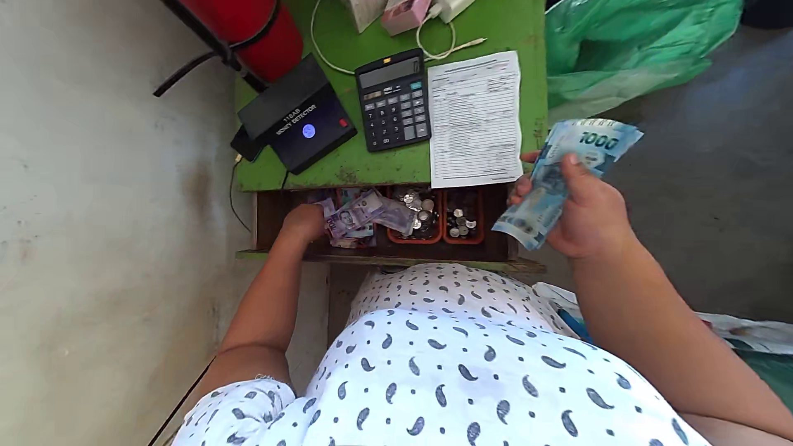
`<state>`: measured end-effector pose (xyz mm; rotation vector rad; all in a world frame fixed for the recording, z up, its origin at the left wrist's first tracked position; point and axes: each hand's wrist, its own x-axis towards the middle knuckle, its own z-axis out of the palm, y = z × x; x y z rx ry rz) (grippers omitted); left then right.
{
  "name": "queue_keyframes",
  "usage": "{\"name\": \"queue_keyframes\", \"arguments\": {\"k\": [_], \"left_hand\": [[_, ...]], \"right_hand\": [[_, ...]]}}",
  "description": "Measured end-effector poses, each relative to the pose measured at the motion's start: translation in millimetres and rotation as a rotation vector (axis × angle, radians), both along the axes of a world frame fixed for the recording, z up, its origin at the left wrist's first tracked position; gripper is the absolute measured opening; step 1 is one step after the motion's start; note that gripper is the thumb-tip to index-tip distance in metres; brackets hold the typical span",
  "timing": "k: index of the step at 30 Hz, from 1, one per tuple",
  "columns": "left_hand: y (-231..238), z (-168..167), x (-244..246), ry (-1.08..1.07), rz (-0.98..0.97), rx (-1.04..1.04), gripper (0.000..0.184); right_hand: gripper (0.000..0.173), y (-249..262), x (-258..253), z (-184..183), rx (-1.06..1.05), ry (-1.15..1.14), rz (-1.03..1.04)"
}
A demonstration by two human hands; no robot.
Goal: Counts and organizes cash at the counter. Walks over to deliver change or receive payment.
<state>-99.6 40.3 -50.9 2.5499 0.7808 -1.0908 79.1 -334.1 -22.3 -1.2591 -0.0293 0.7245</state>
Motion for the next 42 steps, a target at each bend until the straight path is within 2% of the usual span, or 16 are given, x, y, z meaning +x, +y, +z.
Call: {"name": "queue_keyframes", "arguments": {"k": [3,6,11,15,19,21,22,23,25,29,31,33,37,39,40,42], "left_hand": [[1.0,-7.7,-3.2,-0.229,0.024,-0.118,0.022],[-26.4,-32.1,12.7,-0.411,-0.06,-0.229,0.026],[-50.3,-66.6,39.5,-0.279,-0.06,-0.017,0.071],[-24.3,-65.1,39.0,-0.299,0.104,-0.183,0.049],[-15.0,-15.1,25.0,-0.432,0.274,-0.592,0.02],[-31.9,10.6,19.0,-0.632,0.523,-0.948,0.007],[-45.7,20.7,19.8,-0.739,0.652,-1.096,0.008],[-60.9,27.9,23.5,-0.833,0.748,-1.179,0.011],[-89.4,32.3,36.9,-0.965,0.841,-1.162,0.01],[-119.0,26.1,58.6,-0.987,0.847,-0.868,0.02],[-113.0,15.9,59.7,-0.948,0.761,-0.814,0.023],[-97.6,2.9,56.0,-0.835,0.515,-0.675,0.041],[-64.0,-31.2,53.6,-0.729,-0.422,-0.31,0.022],[-58.5,-39.7,55.2,-0.6,-0.778,-0.228,0.016],[-59.5,-47.7,54.0,-0.566,-0.874,-0.198,0.014],[-63.7,-63.2,49.5,-0.465,-0.9,-0.186,0.032]], "right_hand": [[0.043,14.4,-9.8,-1.8,-0.04,-0.056,0.154],[0.042,38.8,-16.7,-3.3,-0.064,-0.079,0.279],[0.041,74.5,-19.5,2.4,0.022,0.018,0.323],[0.043,88.4,-20.1,3.9,0.108,0.136,0.27],[0.051,95.7,-25.3,-8.7,0.152,0.213,0.227],[0.049,96.1,-29.0,-16.4,0.195,0.235,0.233],[0.049,96.3,-31.9,-21.1,0.239,0.233,0.246],[0.056,97.3,-35.7,-25.1,0.29,0.227,0.269],[0.074,104.9,-46.3,-22.1,0.292,0.184,0.305],[0.025,117.6,-59.2,-8.1,0.104,0.233,0.252],[0.023,111.9,-51.5,-5.4,0.036,0.29,0.182],[0.03,97.9,-39.3,-6.1,0.094,0.259,0.129],[0.032,74.8,-17.9,-3.7,0.103,0.105,0.031],[0.036,67.9,-12.3,-4.2,0.093,0.06,0.02],[0.039,65.6,-10.3,-4.6,0.102,0.048,0.025],[0.042,64.1,-7.8,-3.4,0.124,0.034,0.042]]}}
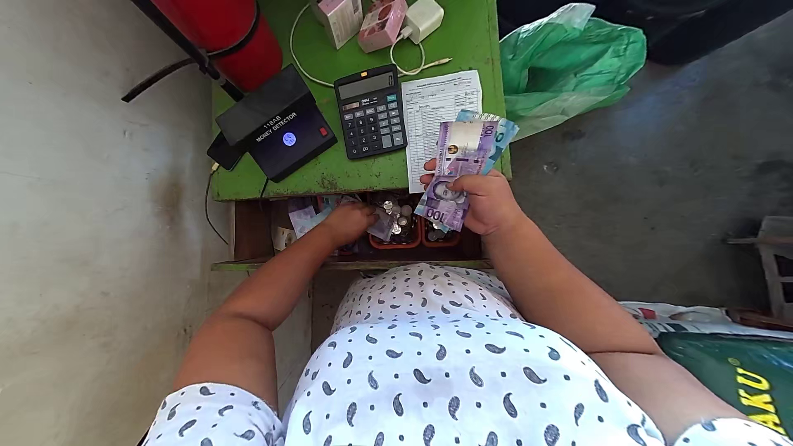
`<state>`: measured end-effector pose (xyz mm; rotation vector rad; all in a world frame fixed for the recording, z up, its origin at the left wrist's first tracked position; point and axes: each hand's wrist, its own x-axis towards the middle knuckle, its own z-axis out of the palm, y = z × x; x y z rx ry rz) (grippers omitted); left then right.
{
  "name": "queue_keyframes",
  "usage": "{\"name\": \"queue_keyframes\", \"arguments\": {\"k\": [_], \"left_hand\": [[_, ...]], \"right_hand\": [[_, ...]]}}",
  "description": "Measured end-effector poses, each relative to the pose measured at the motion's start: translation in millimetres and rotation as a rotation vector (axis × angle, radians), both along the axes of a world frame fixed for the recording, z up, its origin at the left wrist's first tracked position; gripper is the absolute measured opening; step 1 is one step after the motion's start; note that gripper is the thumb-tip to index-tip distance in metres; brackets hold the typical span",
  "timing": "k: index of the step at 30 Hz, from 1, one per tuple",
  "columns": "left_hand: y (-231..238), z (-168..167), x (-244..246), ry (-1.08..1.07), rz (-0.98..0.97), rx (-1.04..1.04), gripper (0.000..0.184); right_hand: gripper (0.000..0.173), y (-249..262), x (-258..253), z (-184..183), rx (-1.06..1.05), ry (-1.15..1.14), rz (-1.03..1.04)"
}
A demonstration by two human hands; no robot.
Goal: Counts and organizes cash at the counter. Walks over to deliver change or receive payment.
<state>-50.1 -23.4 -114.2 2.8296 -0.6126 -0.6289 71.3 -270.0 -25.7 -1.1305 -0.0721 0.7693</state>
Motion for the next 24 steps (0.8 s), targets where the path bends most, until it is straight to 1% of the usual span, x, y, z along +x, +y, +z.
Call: {"name": "queue_keyframes", "arguments": {"k": [1,2,3,6,10,14,17,19,21,22,24], "left_hand": [[-1.2,-7.0,-2.0,0.049,0.015,0.021,0.041],[-1.6,-12.8,-3.2,0.099,0.032,0.044,0.046],[-1.2,-16.8,-3.3,0.136,0.041,0.063,0.046],[3.1,-15.2,-1.8,0.15,-0.026,0.131,0.038],[31.3,-7.8,-10.3,0.056,-0.173,0.132,0.024],[63.7,2.0,-26.8,-0.037,-0.157,0.085,0.021],[84.7,5.7,-37.2,0.051,-0.128,0.062,0.024],[89.3,13.6,-40.1,0.11,-0.083,0.024,0.027],[81.3,35.3,-38.3,0.079,0.046,-0.143,0.027],[72.2,51.6,-36.1,0.032,0.155,-0.292,0.027],[42.6,87.7,-30.7,-0.054,0.431,-0.681,0.026]], "right_hand": [[0.042,0.6,0.4,1.1,0.005,-0.003,0.002],[0.041,1.0,0.1,1.6,0.014,0.002,-0.002],[0.039,0.6,-0.4,1.5,0.021,0.003,-0.011],[0.036,-5.0,-0.4,1.9,0.031,-0.004,-0.02],[0.036,-9.2,1.2,3.4,0.009,-0.023,-0.047],[0.034,-12.8,1.4,1.8,0.021,-0.017,-0.062],[0.03,-9.2,1.8,1.6,0.06,0.021,-0.04],[0.03,-4.6,2.0,-1.2,0.094,0.052,-0.012],[0.034,-0.5,1.4,-3.6,0.093,0.08,0.001],[0.037,1.3,1.3,-4.8,0.095,0.09,0.013],[0.041,5.3,0.9,-7.3,0.115,0.116,0.033]]}}
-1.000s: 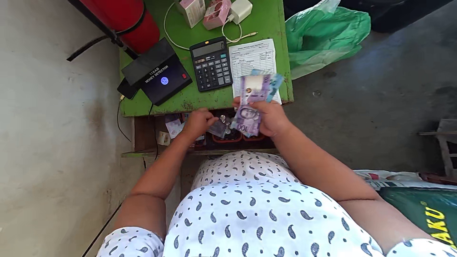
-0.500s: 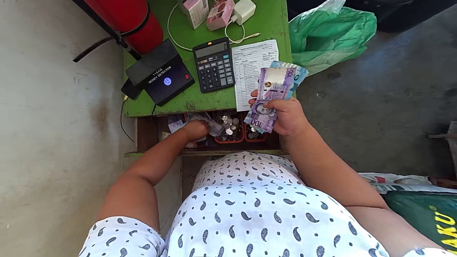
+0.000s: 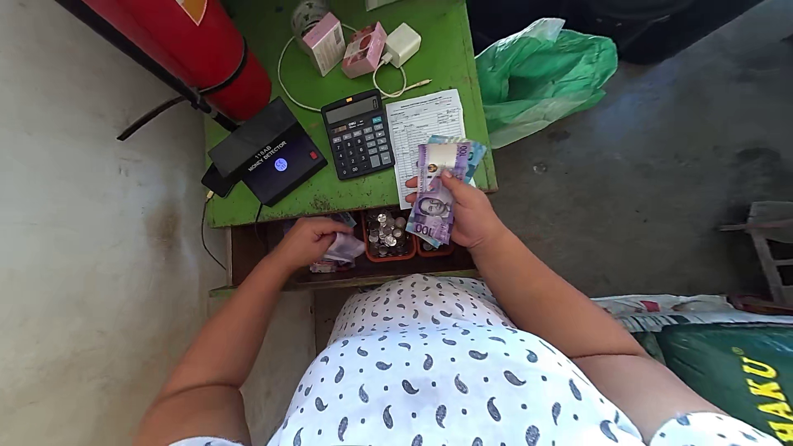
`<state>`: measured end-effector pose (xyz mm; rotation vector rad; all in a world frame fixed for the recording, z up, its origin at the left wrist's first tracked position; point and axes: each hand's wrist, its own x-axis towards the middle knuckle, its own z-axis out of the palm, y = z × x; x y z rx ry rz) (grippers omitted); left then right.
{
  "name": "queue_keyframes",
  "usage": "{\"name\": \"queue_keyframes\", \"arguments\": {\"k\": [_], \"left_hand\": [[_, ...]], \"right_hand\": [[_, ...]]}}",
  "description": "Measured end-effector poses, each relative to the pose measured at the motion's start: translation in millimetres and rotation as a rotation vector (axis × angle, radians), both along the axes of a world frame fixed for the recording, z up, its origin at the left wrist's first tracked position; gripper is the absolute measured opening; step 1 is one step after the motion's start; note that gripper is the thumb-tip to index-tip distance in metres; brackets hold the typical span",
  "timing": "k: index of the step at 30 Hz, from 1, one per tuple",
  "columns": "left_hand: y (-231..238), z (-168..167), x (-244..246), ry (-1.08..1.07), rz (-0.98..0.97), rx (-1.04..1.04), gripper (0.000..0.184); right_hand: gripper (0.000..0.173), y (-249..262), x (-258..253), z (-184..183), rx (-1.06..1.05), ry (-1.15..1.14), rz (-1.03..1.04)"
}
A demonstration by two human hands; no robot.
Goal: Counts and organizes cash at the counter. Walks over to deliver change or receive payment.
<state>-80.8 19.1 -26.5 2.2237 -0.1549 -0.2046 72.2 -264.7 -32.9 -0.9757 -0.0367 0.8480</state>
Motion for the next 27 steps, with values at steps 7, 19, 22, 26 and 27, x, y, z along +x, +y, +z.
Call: {"name": "queue_keyframes", "arguments": {"k": [7,19,22,26,27], "left_hand": [[-104.4,54.6,43.9,0.43,0.689,-0.889,0.039],[-115.0,-3.6,68.4,0.245,0.688,-0.346,0.038],[-103.8,-4.1,57.9,0.346,0.518,-0.157,0.042],[-89.5,-16.2,44.6,0.574,0.177,0.213,0.031],[-88.9,-19.5,42.5,0.609,0.131,0.281,0.029]], "right_hand": [[0.074,22.5,-17.7,-7.0,0.197,-0.013,0.109],[0.041,19.0,-20.1,8.8,-0.001,0.182,-0.083],[0.04,-0.1,0.9,4.3,0.087,0.125,-0.257],[0.042,-40.4,36.1,5.9,0.107,0.008,-0.435],[0.042,-49.7,42.2,8.0,0.049,0.004,-0.45]]}}
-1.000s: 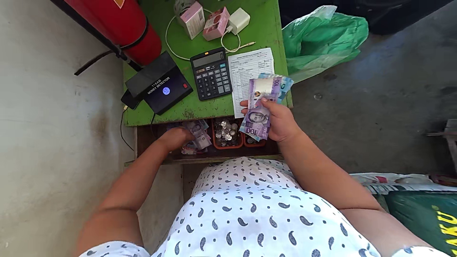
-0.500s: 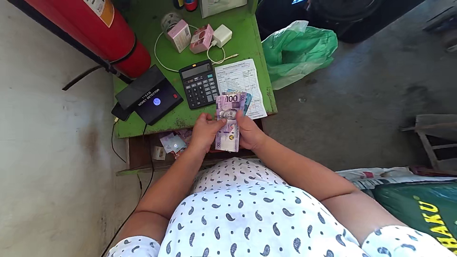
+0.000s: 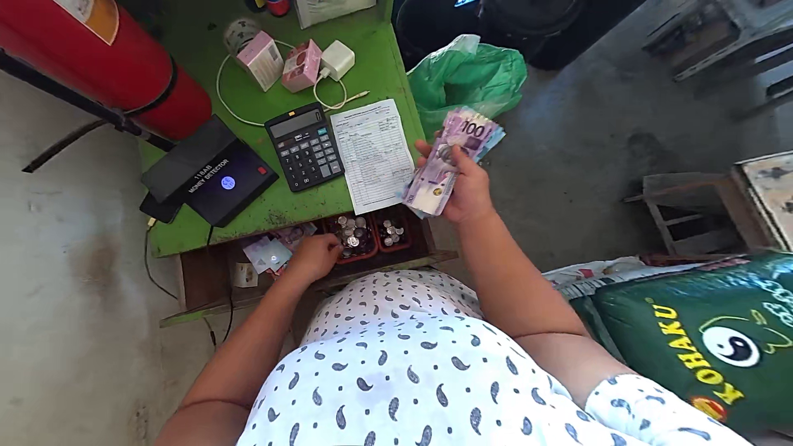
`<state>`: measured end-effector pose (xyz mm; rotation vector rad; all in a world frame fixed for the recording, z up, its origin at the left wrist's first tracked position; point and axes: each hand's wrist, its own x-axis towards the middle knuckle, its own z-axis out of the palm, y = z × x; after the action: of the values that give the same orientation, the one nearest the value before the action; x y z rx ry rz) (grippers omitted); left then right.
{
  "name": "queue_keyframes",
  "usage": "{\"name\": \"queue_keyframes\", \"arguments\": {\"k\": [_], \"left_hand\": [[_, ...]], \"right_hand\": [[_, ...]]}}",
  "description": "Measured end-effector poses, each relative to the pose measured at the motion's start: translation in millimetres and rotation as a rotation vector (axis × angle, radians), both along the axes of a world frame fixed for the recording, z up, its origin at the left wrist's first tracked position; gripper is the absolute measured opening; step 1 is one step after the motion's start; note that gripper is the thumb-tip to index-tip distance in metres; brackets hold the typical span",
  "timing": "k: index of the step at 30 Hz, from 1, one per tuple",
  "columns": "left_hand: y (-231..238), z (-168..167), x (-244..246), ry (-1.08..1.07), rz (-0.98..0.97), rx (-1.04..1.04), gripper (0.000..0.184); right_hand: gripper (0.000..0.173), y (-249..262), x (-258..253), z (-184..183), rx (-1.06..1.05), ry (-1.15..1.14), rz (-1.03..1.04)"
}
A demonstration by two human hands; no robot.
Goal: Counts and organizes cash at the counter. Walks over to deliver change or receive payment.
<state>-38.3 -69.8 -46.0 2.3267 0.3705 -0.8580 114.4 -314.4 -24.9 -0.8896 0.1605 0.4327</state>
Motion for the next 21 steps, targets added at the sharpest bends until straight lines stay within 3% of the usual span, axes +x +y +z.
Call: {"name": "queue_keyframes", "arguments": {"k": [3,6,9,11,15,21], "left_hand": [[-4.0,-5.3,-2.9,0.059,-0.048,0.037,0.029],[-14.2,-7.4,-7.1,-0.241,0.01,-0.027,0.025],[-24.1,-21.3,5.6,-0.761,-0.127,0.041,0.032],[-27.6,-28.2,30.3,-0.903,-0.271,0.085,0.05],[-34.8,-40.5,75.8,-1.026,-0.44,0.094,0.086],[-38.6,-64.1,95.1,-1.027,-0.616,0.255,0.088]], "right_hand": [[0.038,-17.6,7.4,2.6,-0.302,0.086,0.01],[0.04,-18.2,1.5,-4.9,-0.489,0.155,0.047],[0.041,-13.3,-8.5,-11.7,-0.5,0.188,0.038],[0.04,-12.4,-10.4,-16.5,-0.438,0.193,0.062],[0.037,-11.8,-4.5,-13.5,-0.368,0.156,0.106],[0.04,-16.6,1.4,-16.5,-0.296,0.267,0.123]]}}
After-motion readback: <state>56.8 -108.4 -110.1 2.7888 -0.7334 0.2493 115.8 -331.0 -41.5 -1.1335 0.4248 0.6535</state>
